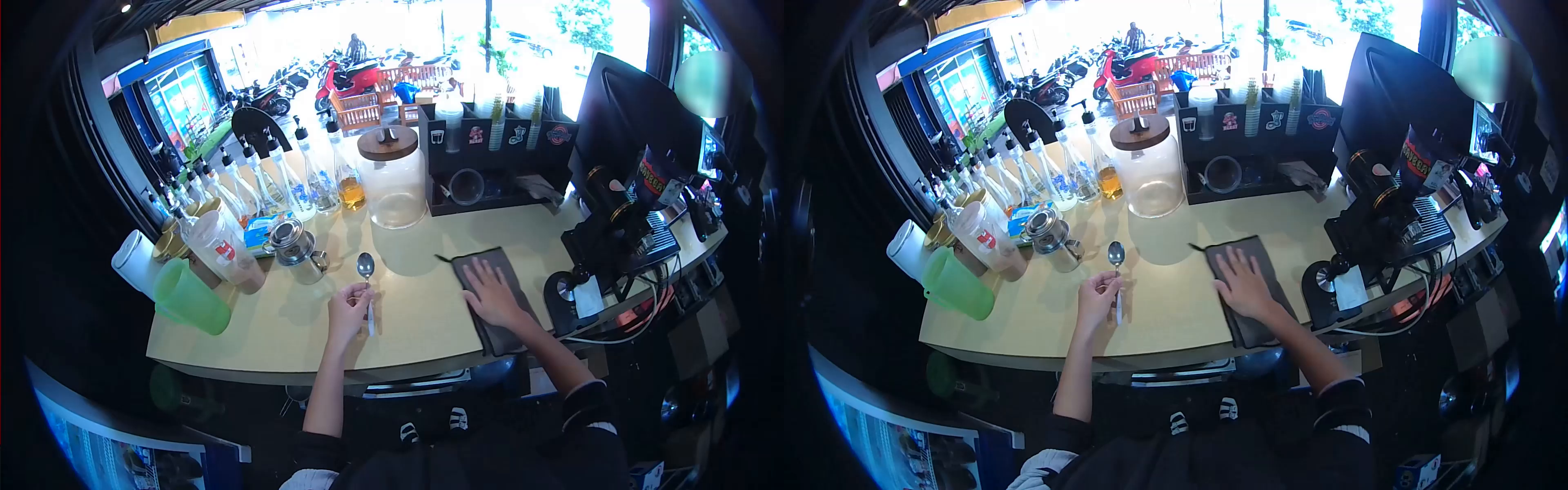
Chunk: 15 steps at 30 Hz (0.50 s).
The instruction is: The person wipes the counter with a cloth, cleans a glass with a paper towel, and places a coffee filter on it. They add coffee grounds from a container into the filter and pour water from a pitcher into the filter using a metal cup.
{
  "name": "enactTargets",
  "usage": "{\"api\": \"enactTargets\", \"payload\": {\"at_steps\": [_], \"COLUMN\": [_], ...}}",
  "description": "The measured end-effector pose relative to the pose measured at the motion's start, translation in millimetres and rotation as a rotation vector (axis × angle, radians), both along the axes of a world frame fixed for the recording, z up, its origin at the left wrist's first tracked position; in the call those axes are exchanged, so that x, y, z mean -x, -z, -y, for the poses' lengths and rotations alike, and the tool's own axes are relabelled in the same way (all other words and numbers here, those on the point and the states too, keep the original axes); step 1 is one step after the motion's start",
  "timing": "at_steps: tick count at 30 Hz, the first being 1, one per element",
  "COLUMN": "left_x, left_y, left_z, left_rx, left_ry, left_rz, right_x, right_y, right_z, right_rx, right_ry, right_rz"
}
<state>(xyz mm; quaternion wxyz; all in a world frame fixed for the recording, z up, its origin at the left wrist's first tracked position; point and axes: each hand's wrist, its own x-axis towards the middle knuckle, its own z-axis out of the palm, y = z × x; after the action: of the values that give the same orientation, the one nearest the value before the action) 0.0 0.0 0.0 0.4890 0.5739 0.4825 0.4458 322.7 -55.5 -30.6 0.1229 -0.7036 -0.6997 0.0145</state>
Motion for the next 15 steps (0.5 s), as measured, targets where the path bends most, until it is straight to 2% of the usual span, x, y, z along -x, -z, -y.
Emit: {"api": "enactTargets", "payload": {"at_steps": [2, 3, 5, 7, 8, 10, 11, 13, 14, 15], "left_x": [13, 0, 16, 25, 26, 28, 24, 19, 16, 14], "left_y": [-1, 12, 28, 23, 26, 30, 27, 22, 18, 13], "left_z": [1, -3, -16, -18, -21, -25, -26, -22, -22, -21], "left_rx": [-0.057, -0.044, -0.226, -0.237, -0.245, -0.258, -0.266, -0.258, -0.260, -0.228], "left_ry": [-0.047, -0.042, -0.171, -0.203, -0.176, -0.228, -0.216, -0.252, -0.244, -0.263], "left_rz": [-0.169, -0.154, -0.277, -0.375, -0.367, -0.501, -0.503, -0.506, -0.509, -0.647], "right_x": [12, -7, -8, 26, 34, 65, 76, 60, 42, 19], "right_y": [-13, -14, -8, -23, -27, -7, -9, -12, -9, -5], "right_z": [-16, -36, -80, -98, -105, -102, -92, -87, -91, -95], "right_rx": [-0.019, -0.004, -0.122, -0.068, -0.027, -0.143, -0.092, -0.070, -0.107, -0.142], "right_ry": [-0.206, -0.202, 0.032, 0.131, -0.041, -0.378, -0.477, -0.537, -0.462, -0.387], "right_rz": [-0.041, -0.027, -0.024, 0.028, -0.182, 0.035, -0.036, -0.106, -0.096, -0.086]}}
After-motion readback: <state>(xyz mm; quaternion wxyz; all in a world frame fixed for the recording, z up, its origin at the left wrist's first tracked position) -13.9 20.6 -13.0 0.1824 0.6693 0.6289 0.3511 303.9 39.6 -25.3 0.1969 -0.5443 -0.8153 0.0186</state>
